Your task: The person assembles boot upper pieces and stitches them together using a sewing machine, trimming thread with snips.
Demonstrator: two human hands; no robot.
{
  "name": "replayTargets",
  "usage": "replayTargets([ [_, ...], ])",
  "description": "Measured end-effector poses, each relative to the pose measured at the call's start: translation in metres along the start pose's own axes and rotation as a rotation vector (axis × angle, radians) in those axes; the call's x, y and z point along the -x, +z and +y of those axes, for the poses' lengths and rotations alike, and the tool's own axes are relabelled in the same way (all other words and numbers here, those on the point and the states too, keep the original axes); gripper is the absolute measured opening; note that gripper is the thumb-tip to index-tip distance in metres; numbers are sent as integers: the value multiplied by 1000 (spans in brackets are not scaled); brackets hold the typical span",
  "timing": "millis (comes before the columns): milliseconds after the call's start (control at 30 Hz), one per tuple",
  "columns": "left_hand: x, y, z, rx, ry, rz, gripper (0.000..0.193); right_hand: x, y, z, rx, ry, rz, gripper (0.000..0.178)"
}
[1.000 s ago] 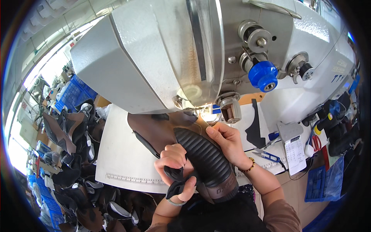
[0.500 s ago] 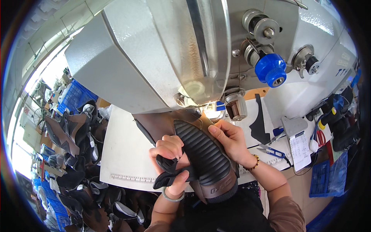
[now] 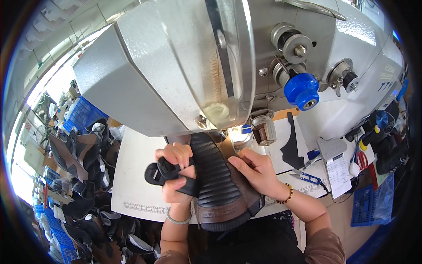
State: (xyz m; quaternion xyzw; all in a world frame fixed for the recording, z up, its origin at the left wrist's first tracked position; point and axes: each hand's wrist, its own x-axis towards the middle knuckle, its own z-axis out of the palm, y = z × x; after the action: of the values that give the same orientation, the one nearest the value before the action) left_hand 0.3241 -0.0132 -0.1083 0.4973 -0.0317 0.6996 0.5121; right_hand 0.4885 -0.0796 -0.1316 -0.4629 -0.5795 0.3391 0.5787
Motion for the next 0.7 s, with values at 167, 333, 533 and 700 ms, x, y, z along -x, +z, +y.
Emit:
replayTargets([
  [167,-3,2,-2,39,-1,68,36,-6,3,1,75,-85,-8,22],
  [333,-8,-5,-6,41,-8,70,35,-7,11,8,44,-48,86,23],
  [533,-15,-19,-14,112,-113,135,40,-8,16,12,98,-61,150,21],
  [700,-19,-33,-19,153,-186,187,42,-3,14,9,22,-8,139,22],
])
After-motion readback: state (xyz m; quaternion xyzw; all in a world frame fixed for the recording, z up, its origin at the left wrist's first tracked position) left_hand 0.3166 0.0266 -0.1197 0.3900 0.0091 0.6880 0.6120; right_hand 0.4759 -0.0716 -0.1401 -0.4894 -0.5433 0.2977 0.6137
